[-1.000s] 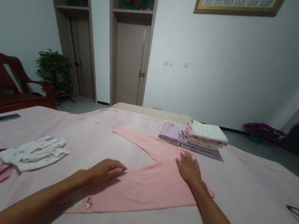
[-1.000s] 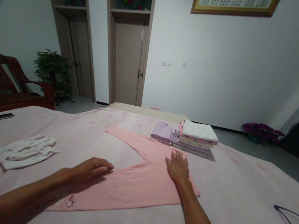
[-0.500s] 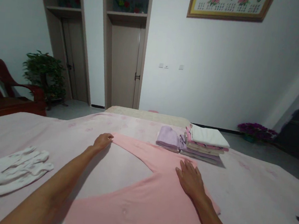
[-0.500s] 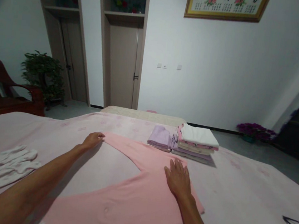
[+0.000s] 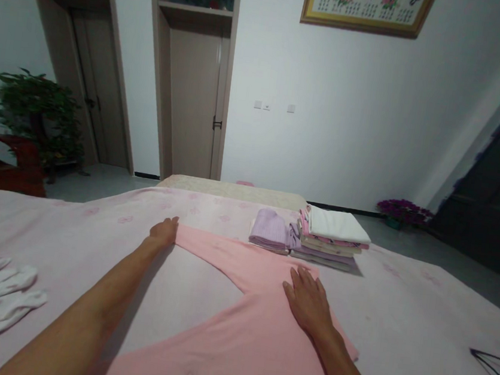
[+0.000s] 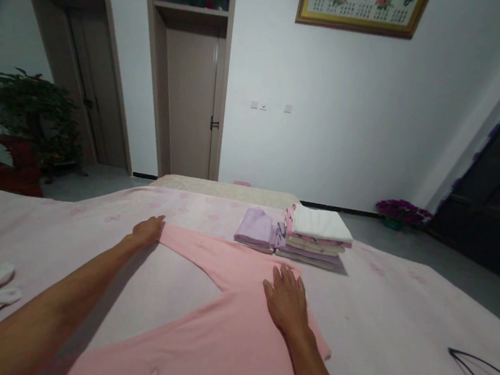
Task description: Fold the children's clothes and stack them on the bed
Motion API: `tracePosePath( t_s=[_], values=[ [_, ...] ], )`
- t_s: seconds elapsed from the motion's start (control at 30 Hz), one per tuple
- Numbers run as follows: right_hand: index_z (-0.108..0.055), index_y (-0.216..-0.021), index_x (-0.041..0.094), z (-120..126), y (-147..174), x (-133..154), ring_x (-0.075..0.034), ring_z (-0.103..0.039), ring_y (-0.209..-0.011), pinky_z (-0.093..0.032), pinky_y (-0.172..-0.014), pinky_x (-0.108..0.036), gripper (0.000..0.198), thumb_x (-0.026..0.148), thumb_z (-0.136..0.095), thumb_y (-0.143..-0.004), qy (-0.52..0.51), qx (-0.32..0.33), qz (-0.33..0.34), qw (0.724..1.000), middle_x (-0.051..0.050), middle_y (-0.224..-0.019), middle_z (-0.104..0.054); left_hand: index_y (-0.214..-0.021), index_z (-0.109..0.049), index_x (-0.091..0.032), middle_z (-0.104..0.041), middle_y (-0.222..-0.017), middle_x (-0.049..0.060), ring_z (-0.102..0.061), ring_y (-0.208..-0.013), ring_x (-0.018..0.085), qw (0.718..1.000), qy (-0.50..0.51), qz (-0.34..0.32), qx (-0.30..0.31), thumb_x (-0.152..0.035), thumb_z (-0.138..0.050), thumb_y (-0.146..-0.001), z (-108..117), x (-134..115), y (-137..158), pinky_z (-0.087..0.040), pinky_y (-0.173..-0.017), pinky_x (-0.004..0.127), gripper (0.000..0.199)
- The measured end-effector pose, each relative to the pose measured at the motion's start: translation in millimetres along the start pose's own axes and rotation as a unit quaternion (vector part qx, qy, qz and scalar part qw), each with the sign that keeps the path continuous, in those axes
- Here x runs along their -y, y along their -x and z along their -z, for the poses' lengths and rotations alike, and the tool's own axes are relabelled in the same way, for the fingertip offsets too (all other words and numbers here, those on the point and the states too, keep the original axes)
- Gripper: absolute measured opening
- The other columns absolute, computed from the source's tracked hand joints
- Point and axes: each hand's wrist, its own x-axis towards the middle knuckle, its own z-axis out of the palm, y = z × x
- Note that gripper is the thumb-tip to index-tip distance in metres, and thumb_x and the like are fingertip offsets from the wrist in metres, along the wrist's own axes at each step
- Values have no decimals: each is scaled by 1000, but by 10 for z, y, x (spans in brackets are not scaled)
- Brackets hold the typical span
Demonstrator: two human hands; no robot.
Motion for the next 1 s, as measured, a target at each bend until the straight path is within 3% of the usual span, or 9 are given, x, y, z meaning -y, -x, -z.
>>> tracePosePath(
  t_s=[0.1,0.2,0.3,0.5,0.67,0.8,0.93,1.0],
  values=[
    [-49,-145,15,29,5,10,-29,-34,-146,-20,-119,-50,56,43,-33,-99,-5,5,-2,1000,-15,-157,-41,-147,-45,-22,-61,-126,20,-67,-104,29,999,-31,-32,18,-30,-37,-96,8,-61,-33,-50,-87,41,52],
    [-50,-145,16,34,6,10,-29,-33,-147,-19,-119,-50,56,44,-34,-99,-18,8,-4,1000,-15,-157,-41,-130,-61,-19,-62,-121,21,-68,-98,30,996,-60,-56,39,-25,-46,-91,44,-98,-76,-51,-82,41,42],
    [-50,-144,14,17,8,0,-29,-32,-147,-18,-119,-51,55,43,-35,-100,-38,1,1,999,-16,-156,-42,-116,-66,-15,-64,-114,22,-69,-93,30,993,-82,-66,48,-22,-46,-89,94,-104,-124,-51,-77,39,34],
    [-54,-141,14,-37,-3,-71,-27,-36,-145,-20,-120,-49,52,40,-33,-100,-93,-26,5,995,-15,-152,-47,-111,-66,-16,-63,-114,19,-65,-98,29,990,-104,-93,1,-27,-43,-91,135,-68,-102,-48,-80,38,32],
    [-54,-141,13,-66,-55,-180,-26,-41,-141,-31,-117,-41,53,34,-29,-99,-169,-81,-95,978,-14,-151,-48,-97,-69,-14,-64,-111,20,-60,-108,32,984,-98,-141,-48,-25,-53,-85,178,28,20,-41,-91,42,23],
    [-49,-145,11,-55,-116,-249,-29,-43,-139,-36,-113,-43,55,32,-35,-96,-188,-68,-181,963,-16,-153,-45,-88,-65,-19,-67,-94,10,-62,-89,24,983,-74,-162,-40,-27,-55,-81,281,195,177,-42,-73,32,14],
    [-42,-149,12,16,-220,-337,-33,-50,-131,-41,-106,-47,62,33,-44,-91,-183,-31,-234,954,-19,-146,-52,-97,-61,-23,-68,-94,5,-62,-86,20,986,-48,-154,-51,-24,-51,-82,421,386,390,-39,-65,27,18],
    [-48,-145,12,65,-276,-406,-36,-53,-125,-44,-100,-48,64,34,-52,-86,-194,-28,-244,950,-21,-136,-59,-109,-59,-24,-69,-101,3,-64,-88,18,987,-6,-147,-58,-25,-51,-83,487,466,508,-41,-67,26,28]
  ],
)
